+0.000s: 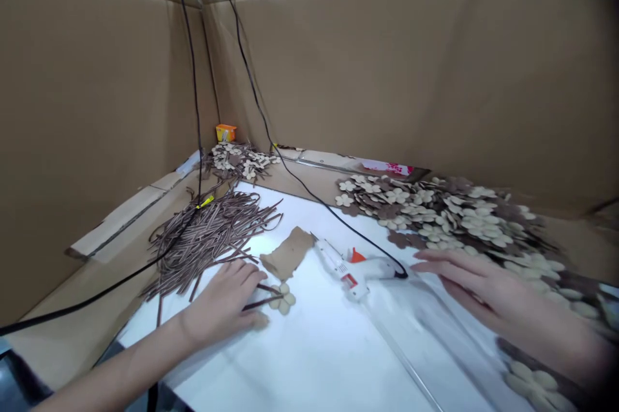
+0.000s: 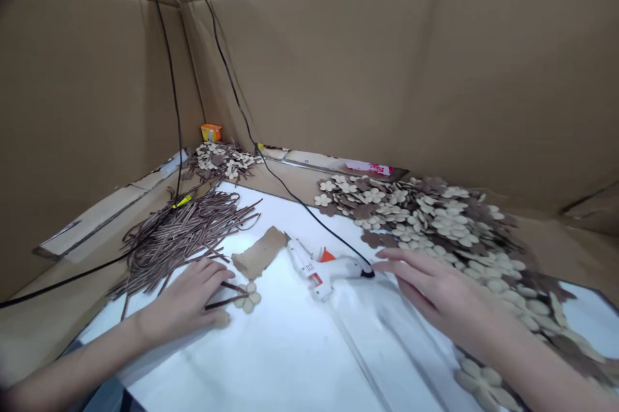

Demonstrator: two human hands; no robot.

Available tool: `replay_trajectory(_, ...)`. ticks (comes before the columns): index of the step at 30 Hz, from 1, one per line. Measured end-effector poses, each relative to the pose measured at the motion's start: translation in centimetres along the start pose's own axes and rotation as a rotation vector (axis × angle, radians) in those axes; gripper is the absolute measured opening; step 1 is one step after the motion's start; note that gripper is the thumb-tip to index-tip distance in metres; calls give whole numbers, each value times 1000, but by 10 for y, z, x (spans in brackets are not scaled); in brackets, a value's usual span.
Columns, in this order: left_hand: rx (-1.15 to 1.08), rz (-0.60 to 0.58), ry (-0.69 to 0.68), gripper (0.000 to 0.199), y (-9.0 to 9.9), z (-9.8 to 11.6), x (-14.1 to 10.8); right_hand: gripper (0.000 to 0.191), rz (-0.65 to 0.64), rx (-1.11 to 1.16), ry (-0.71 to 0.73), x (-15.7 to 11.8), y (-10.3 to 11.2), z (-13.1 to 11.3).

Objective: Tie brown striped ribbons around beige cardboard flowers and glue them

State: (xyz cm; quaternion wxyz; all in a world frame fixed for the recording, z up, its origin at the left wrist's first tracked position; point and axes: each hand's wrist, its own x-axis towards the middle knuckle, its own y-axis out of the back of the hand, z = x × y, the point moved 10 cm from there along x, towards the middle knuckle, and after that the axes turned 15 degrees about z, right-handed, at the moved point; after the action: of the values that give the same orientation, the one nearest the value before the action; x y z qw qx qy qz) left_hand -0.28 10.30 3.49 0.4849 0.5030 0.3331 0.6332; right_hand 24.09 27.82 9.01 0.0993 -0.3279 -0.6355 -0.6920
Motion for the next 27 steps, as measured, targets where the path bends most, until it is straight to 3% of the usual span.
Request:
replay_trajectory(4, -71, -63, 17, 4, -13, 16, 7, 41, -91, -55, -114, -23, -22, 29)
replay_trajectory(8, -147, -130, -45, 12, -10, 28, 5, 43, -157, -127, -164, -41, -27, 44)
replay_trajectory(11, -269, -117, -60, 14, 10, 27, 19, 39, -159, -199, -211, -52, -17, 62)
replay_trajectory(13, -287, -16, -49, 13, 33, 14, 47, 38, -145, -243, -252, -56, -10, 74)
replay_trajectory(14, -228, 100, 3, 15, 49, -1, 66, 37, -137, -260, -268, -56, -8, 79)
replay_trajectory(16, 31, 310, 217, 26, 78, -40, 99, 36, -119, -291, -288, -52, -8, 85)
replay_trajectory(18, 130, 373, 303, 46, 88, -58, 123, 36, -104, -318, -293, -45, -12, 87)
replay_trajectory(21, 142, 313, 271, 61, 72, -54, 136, 38, -78, -367, -289, -27, -21, 91)
replay_trajectory(27, 24, 86, 37, 27, 16, -8, 96, 42, -12, -440, -254, 19, -36, 112)
